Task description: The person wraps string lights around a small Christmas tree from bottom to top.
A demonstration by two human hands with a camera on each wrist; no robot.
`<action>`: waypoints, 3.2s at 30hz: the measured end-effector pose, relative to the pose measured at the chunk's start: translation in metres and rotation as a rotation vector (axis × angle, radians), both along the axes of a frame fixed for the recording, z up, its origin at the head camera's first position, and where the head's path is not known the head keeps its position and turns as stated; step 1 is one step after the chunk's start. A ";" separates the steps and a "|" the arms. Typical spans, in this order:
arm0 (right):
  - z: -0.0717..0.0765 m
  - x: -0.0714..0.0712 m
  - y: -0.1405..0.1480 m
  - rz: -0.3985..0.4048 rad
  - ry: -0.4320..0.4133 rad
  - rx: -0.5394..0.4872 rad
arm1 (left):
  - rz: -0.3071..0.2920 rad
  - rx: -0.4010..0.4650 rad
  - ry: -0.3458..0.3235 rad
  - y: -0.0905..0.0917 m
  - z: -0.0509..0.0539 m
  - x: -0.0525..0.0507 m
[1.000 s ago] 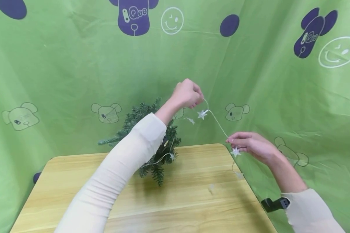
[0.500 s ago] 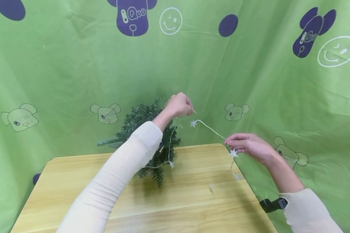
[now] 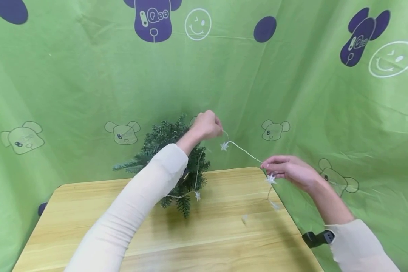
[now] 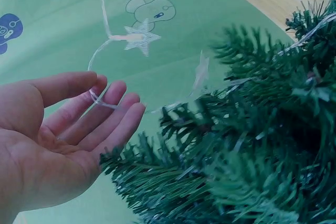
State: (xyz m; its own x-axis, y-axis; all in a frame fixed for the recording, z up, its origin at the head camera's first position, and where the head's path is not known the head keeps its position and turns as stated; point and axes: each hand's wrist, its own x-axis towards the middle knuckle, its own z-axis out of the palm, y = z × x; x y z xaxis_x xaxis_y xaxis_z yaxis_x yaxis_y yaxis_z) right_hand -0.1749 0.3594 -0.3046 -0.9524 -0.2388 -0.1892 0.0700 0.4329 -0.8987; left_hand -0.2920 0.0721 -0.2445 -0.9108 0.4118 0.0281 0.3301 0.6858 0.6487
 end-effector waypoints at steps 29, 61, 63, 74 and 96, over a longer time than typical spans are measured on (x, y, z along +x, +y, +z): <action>0.004 0.000 -0.002 -0.017 0.000 0.005 | -0.220 0.043 0.077 0.006 0.064 0.039; 0.003 0.006 -0.003 -0.029 -0.009 -0.023 | -0.040 0.130 -0.004 0.013 0.019 0.011; 0.002 0.006 -0.002 -0.030 -0.011 -0.023 | -0.025 0.128 0.002 0.012 0.015 0.009; 0.000 0.004 -0.007 -0.007 -0.019 -0.014 | 0.021 0.041 0.037 -0.004 -0.003 -0.004; 0.003 -0.004 -0.016 0.002 -0.007 0.008 | -0.065 -0.241 0.023 0.005 -0.016 -0.009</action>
